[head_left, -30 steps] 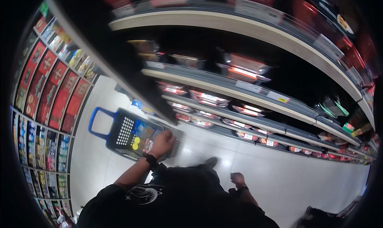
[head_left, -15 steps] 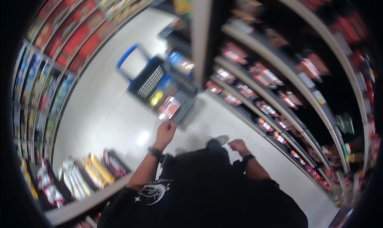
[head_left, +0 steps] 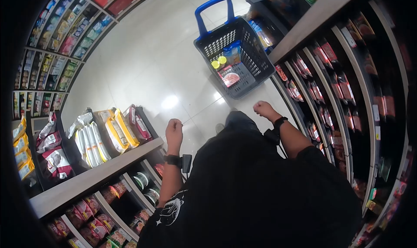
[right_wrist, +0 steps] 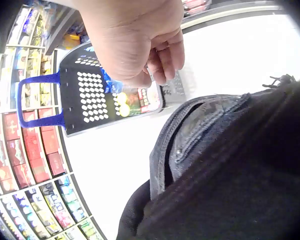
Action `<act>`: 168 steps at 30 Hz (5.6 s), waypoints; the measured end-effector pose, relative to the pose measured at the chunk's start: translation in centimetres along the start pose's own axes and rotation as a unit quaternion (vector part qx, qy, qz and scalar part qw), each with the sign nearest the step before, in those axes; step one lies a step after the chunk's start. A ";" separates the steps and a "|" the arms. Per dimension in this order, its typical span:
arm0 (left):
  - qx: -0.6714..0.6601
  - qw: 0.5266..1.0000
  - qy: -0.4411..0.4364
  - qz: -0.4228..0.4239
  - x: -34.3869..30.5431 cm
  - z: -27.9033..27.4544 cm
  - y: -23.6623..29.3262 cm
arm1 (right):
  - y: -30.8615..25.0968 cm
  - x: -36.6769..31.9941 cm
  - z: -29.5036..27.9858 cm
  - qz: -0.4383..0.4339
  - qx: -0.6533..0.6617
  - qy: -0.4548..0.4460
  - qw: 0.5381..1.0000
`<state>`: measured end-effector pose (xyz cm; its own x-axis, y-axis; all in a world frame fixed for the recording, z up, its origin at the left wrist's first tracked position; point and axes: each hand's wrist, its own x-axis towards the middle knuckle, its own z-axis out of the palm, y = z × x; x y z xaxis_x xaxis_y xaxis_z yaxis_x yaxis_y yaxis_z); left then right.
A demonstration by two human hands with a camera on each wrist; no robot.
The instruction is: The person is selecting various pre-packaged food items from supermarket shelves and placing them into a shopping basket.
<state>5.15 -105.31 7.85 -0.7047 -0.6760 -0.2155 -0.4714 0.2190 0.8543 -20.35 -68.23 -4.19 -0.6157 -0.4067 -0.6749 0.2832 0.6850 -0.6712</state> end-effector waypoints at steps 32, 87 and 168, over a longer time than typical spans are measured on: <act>0.058 0.919 -0.382 0.078 53.4 18.6 21.9 | -6.4 60.4 5.1 0.141 0.126 0.245 0.951; -0.135 0.354 -0.904 -0.196 42.4 8.1 35.0 | -50.2 -6.3 -4.7 -0.446 0.594 0.421 0.520; -0.173 0.692 -0.699 -0.049 64.3 57.6 44.4 | -26.8 10.1 -1.8 0.119 0.488 0.561 0.658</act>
<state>-91.63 -98.57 4.66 -0.6165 0.7190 -0.3209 -0.5691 -0.1252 0.8127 -35.51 -89.57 7.51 -0.4694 0.7196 -0.5117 0.4695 -0.2874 -0.8348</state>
